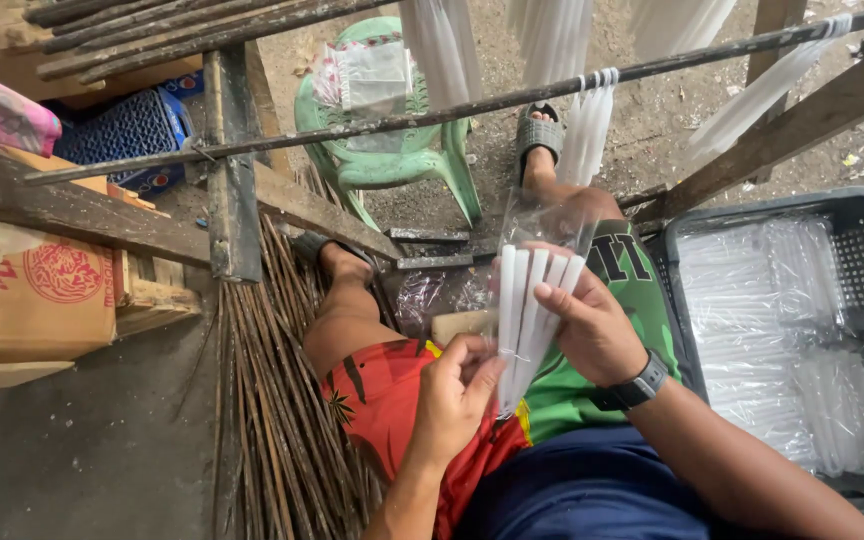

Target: Packaging bundles of white candles into clear plastic bags

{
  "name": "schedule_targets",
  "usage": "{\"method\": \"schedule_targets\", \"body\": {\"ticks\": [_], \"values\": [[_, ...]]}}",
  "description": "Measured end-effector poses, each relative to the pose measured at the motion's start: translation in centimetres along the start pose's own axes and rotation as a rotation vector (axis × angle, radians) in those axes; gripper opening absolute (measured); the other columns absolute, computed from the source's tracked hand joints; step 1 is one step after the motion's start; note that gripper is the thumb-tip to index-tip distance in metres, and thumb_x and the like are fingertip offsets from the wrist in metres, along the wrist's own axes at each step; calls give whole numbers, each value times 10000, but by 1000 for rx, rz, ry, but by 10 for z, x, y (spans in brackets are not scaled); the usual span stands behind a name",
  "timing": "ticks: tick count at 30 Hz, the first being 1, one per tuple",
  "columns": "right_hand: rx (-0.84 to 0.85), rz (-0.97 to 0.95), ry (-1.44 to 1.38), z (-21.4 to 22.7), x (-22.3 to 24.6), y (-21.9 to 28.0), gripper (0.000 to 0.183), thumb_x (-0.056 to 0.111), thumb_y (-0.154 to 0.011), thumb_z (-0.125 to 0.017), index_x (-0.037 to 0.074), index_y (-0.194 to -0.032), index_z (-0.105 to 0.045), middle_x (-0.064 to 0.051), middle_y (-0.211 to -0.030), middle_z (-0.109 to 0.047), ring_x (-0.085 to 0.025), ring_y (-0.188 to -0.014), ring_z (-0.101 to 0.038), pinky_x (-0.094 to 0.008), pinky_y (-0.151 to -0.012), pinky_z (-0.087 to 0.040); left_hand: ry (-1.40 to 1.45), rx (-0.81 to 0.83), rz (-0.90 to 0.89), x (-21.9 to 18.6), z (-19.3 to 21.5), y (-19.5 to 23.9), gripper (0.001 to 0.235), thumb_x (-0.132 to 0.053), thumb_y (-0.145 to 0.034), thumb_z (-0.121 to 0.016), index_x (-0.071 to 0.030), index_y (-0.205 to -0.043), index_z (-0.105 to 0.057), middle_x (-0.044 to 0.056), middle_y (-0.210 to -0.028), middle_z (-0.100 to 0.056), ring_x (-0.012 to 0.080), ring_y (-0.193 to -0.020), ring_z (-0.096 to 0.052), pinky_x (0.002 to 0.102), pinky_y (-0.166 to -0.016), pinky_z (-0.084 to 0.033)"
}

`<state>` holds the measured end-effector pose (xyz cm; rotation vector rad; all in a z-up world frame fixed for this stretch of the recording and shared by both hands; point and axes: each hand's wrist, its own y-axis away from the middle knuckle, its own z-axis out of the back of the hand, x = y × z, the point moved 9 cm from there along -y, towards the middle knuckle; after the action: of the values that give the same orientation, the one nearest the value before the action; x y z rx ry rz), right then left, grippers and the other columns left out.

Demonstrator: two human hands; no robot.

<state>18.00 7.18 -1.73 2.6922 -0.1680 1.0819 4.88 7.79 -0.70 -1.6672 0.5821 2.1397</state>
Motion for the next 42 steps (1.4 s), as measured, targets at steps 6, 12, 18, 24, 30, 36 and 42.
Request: {"method": "schedule_targets", "body": {"ticks": [6, 12, 18, 24, 30, 36, 42], "values": [[-134, -258, -234, 44, -49, -4, 285, 111, -768, -565, 11, -1033, -539, -88, -923, -622, -193, -798, -597, -319, -723, -479, -79, -145, 9, 7, 19, -4, 177, -231, -785, -579, -58, -814, -557, 49, -724, -646, 129, -630, -600, 234, -492, -474], [-367, -292, -343, 72, -55, -7, 293, 123, -763, -528, 26, -1038, -500, -176, -1003, -581, -276, -934, -565, -406, -847, -455, -155, 129, 339, 39, 3, 3, 413, -306, -692, -651, -124, -1043, -530, 42, -902, -675, 136, -724, -663, 244, -607, -535], [-135, -233, -344, 47, -32, -4, 440, 141, -761, -519, -31, -1161, -456, -170, -1125, -533, -275, -994, -530, -390, -862, -428, 243, 40, 317, 53, -5, 11, 133, -89, -795, -554, -3, -881, -500, 183, -884, -671, 187, -546, -661, 217, -417, -537], [-91, -124, -257, 26, 0, 6, 547, 119, -715, -510, -51, -1217, -379, -213, -1221, -458, -346, -1125, -449, -440, -945, -357, 49, -19, 115, 50, 3, 6, 128, -173, -814, -542, -50, -800, -575, 47, -686, -609, 125, -625, -614, 228, -565, -558], [-263, -111, -369, 72, -16, 12, 473, 152, -676, -592, 63, -1127, -477, -176, -1136, -543, -277, -984, -545, -410, -871, -417, -122, -45, 121, 57, 1, 6, 176, -256, -804, -531, -97, -857, -583, 11, -754, -613, 104, -685, -557, 218, -646, -449], [-292, 131, -467, 148, 40, 30, 365, 186, -687, -673, 84, -1015, -553, -114, -1001, -616, -267, -928, -595, -383, -858, -447, 178, 37, 237, 83, -31, 6, 235, -146, -845, -450, 2, -1026, -443, 225, -962, -607, 282, -746, -651, 277, -612, -514], [-781, 451, -167, 321, 138, 150, 441, 187, -609, -738, 127, -980, -506, -50, -932, -588, -176, -831, -589, -363, -819, -472, 50, 20, 403, 136, -45, 4, 223, -190, -866, -436, -8, -989, -474, 170, -910, -628, 241, -698, -647, 242, -543, -475]]}}
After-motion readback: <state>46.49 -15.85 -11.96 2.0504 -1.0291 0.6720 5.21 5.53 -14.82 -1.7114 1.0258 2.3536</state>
